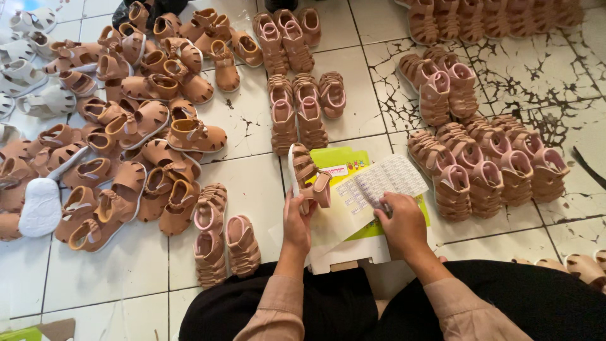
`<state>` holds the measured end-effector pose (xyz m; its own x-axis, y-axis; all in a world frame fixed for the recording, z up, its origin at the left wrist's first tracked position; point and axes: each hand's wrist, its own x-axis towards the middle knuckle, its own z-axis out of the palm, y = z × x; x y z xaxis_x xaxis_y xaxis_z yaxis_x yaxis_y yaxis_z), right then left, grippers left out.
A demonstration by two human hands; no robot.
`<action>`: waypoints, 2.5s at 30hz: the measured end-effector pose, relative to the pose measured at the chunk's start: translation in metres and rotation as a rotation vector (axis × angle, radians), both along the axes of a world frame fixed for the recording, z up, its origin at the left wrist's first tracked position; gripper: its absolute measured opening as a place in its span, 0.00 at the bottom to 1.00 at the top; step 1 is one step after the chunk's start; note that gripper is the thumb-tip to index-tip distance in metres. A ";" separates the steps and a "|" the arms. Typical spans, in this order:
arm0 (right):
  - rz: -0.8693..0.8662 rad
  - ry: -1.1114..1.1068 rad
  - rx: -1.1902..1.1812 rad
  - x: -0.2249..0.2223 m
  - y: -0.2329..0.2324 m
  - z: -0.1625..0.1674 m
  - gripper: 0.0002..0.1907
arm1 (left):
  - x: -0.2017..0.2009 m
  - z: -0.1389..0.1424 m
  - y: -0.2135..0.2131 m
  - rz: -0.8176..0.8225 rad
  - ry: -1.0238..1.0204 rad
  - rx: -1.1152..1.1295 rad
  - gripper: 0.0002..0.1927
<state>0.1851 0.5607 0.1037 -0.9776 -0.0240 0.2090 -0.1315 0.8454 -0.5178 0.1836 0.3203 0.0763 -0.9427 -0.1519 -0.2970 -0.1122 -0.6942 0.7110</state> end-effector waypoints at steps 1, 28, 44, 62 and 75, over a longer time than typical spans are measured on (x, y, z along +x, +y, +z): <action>-0.007 -0.007 0.004 0.000 -0.001 0.000 0.14 | 0.000 0.000 0.000 0.000 0.010 0.003 0.35; 0.173 0.070 0.184 -0.003 -0.008 0.013 0.12 | 0.006 0.023 -0.005 -0.133 0.081 0.308 0.31; 0.198 0.048 -0.188 -0.001 -0.012 0.071 0.12 | 0.011 0.035 0.016 -0.296 0.176 0.353 0.32; 0.381 0.095 0.130 0.018 -0.037 0.084 0.21 | 0.025 0.034 0.054 -0.296 -0.016 0.439 0.29; 0.383 0.112 0.026 0.018 -0.040 0.083 0.25 | 0.026 0.037 0.052 -0.312 0.025 0.430 0.30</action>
<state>0.2034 0.5209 0.1870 -0.8684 -0.3886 0.3081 -0.4936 0.7370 -0.4617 0.2099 0.3723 0.1131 -0.9311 0.2674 -0.2481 -0.3468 -0.8599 0.3747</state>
